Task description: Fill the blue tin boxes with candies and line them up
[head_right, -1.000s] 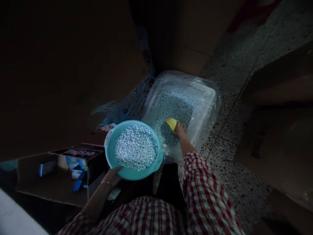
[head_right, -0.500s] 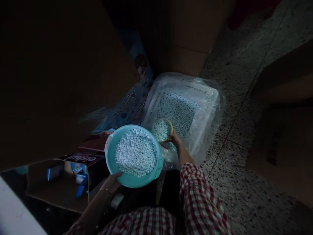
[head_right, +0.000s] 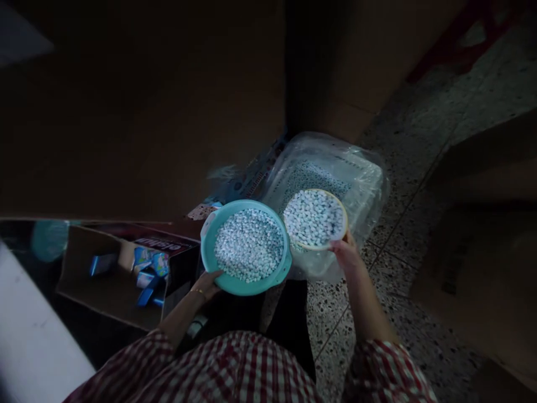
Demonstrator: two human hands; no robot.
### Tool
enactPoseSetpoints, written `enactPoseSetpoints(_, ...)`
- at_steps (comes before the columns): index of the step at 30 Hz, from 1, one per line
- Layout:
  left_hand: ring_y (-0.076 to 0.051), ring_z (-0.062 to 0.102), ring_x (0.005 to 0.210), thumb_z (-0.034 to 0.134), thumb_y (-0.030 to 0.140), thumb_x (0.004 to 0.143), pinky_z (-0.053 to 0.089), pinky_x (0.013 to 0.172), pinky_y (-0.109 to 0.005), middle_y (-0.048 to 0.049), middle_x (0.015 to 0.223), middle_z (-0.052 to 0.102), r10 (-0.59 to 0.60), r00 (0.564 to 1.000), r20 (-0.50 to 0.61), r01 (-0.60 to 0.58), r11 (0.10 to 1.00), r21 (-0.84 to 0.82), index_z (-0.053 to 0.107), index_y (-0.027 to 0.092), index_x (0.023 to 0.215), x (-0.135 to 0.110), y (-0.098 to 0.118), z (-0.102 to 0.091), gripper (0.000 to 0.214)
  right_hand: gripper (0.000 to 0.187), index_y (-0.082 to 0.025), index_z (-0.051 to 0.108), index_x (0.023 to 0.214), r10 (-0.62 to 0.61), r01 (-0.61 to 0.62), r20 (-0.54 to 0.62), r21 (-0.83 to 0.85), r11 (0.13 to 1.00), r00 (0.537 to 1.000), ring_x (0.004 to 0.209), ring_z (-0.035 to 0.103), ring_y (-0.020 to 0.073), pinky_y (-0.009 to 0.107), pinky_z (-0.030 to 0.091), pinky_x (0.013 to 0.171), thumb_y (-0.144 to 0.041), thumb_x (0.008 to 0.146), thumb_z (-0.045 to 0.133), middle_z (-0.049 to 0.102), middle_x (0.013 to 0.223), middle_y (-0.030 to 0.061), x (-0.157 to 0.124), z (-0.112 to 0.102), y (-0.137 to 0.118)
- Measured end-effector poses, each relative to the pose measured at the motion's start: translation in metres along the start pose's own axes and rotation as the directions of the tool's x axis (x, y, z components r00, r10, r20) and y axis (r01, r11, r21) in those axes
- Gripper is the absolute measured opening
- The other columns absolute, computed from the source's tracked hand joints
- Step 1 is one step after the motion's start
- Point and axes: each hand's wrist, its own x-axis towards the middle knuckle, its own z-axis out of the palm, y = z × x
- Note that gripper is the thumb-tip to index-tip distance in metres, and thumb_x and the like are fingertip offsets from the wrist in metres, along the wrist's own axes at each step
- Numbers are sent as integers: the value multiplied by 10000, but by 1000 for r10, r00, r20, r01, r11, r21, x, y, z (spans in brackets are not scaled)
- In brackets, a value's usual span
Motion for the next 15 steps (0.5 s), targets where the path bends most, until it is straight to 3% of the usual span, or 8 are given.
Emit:
enactPoseSetpoints(3,-150,629,602,581,48,729,543,707,-431,-38,823,670,28,1000,0,-28,999,14,524,185,1098,-5,2,1,398,802,-230,364,1309,-98,99,53,-15,995,994,1095,520,287,459,485,849,-349,565,639,501,1273,112,-26,20,-29)
enactPoseSetpoints(7,-129,614,591,605,91,739,550,683,-391,-18,805,658,78,996,32,-78,997,-17,525,208,1087,-11,2,0,376,925,-254,161,1409,-173,233,195,-349,908,965,1169,464,279,432,498,854,-354,628,647,361,1384,118,-57,73,-49)
enactPoseSetpoints(10,-122,616,618,598,156,775,554,687,-357,-29,823,659,94,994,56,-90,994,-62,526,201,1094,-14,2,-2,330,884,-244,187,1415,-285,431,325,-637,639,902,1278,329,314,464,467,910,-255,649,628,249,1446,122,-76,117,-41)
enactPoseSetpoints(13,-123,616,620,577,245,810,553,680,-335,-46,836,661,92,994,56,-86,991,-101,524,192,1103,-14,1,-3,302,830,-265,256,1401,-394,629,507,-714,308,767,1337,187,356,510,444,928,-157,655,603,179,1476,106,-92,148,-23)
enactPoseSetpoints(15,-123,615,618,575,290,814,552,663,-326,-43,846,658,95,993,63,-87,989,-121,522,207,1108,-13,1,-3,310,797,-317,266,1393,-444,716,598,-679,161,667,1349,133,362,516,448,925,-105,687,569,164,1485,73,-101,157,-15)
